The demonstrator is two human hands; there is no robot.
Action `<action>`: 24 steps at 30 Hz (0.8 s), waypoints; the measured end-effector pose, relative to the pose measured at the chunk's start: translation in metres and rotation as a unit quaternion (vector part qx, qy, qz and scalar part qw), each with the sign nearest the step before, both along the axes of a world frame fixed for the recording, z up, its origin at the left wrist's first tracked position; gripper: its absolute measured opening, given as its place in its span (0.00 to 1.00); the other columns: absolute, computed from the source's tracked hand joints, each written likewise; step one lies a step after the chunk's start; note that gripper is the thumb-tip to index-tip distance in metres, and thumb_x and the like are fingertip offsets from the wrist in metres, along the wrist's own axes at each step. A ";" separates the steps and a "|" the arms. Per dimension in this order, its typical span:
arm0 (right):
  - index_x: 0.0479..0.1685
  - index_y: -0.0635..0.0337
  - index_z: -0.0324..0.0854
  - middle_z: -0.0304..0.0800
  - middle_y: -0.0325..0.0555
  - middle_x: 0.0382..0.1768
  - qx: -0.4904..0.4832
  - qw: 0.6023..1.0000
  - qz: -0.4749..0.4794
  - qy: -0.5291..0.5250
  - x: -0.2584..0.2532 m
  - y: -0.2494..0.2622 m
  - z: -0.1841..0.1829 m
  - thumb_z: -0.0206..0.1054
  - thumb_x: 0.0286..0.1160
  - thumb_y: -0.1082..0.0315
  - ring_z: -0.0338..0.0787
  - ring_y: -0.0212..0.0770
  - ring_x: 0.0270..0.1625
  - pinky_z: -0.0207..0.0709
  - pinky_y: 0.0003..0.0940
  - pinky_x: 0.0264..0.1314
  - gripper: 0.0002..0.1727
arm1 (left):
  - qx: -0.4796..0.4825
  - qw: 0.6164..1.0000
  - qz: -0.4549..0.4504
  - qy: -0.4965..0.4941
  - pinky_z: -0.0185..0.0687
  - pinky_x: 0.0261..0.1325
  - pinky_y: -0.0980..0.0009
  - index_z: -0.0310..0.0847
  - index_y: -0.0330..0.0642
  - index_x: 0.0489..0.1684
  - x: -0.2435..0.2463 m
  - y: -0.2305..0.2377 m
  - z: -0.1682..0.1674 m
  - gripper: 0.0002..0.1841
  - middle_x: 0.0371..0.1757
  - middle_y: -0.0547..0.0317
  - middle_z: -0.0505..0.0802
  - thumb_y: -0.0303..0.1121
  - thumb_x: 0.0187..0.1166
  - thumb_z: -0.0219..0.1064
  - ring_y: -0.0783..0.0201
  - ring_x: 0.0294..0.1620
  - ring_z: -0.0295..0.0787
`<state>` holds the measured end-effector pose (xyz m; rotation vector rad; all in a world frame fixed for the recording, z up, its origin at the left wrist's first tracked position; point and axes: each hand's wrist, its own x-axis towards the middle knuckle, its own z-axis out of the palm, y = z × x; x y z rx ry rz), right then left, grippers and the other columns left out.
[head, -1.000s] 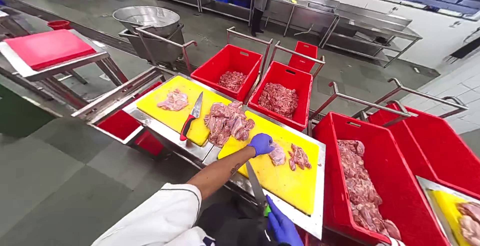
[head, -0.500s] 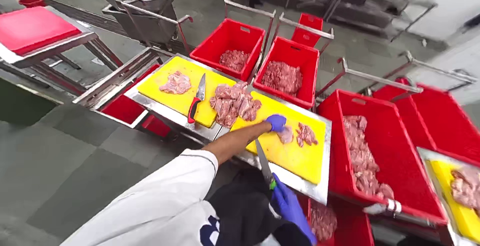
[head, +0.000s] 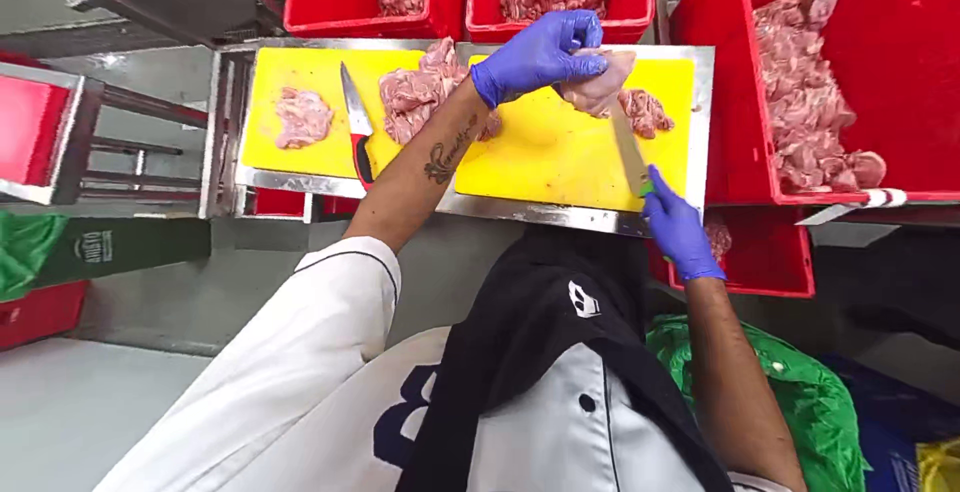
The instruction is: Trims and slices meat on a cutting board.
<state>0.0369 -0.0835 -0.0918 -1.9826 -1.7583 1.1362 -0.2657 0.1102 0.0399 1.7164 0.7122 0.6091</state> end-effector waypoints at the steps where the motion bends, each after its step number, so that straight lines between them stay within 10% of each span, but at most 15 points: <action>1: 0.92 0.38 0.62 0.92 0.53 0.45 0.000 1.000 -0.020 -0.011 0.010 0.004 0.001 0.47 0.92 0.54 0.91 0.48 0.41 0.83 0.56 0.50 0.29 | -0.017 1.000 -0.006 -0.007 0.91 0.44 0.66 0.78 0.34 0.45 -0.001 -0.003 0.002 0.11 0.36 0.55 0.90 0.33 0.79 0.72 0.66 0.36 0.90; 5: 0.93 0.35 0.61 0.92 0.54 0.41 0.016 1.000 -0.011 -0.011 0.006 0.000 0.011 0.47 0.91 0.55 0.90 0.48 0.35 0.83 0.55 0.43 0.30 | -0.089 0.996 -0.025 0.010 0.93 0.42 0.63 0.77 0.34 0.47 -0.003 -0.016 -0.026 0.10 0.38 0.52 0.91 0.30 0.79 0.71 0.63 0.36 0.92; 11: 0.96 0.40 0.51 0.91 0.61 0.52 0.029 0.996 0.071 -0.053 -0.031 -0.017 0.007 0.47 0.88 0.61 0.92 0.61 0.51 0.82 0.62 0.55 0.34 | 0.164 0.929 0.163 0.290 0.87 0.52 0.58 0.87 0.35 0.52 -0.018 0.002 -0.158 0.17 0.51 0.45 0.92 0.38 0.75 0.75 0.55 0.43 0.90; 17: 0.96 0.37 0.49 0.86 0.63 0.45 -0.011 0.987 0.083 -0.134 -0.073 -0.037 0.036 0.45 0.87 0.62 0.89 0.64 0.32 0.79 0.61 0.28 0.35 | 0.301 0.915 0.124 0.236 0.82 0.73 0.55 0.93 0.41 0.48 0.004 -0.057 -0.165 0.10 0.56 0.48 0.95 0.35 0.80 0.70 0.52 0.66 0.89; 24: 0.95 0.36 0.52 0.85 0.63 0.41 -0.026 0.990 0.077 -0.113 -0.092 -0.029 0.030 0.46 0.88 0.66 0.88 0.63 0.28 0.78 0.58 0.23 0.34 | 0.338 0.912 0.116 0.203 0.79 0.75 0.55 0.94 0.39 0.41 0.012 -0.073 -0.194 0.08 0.50 0.47 0.95 0.31 0.77 0.68 0.50 0.63 0.89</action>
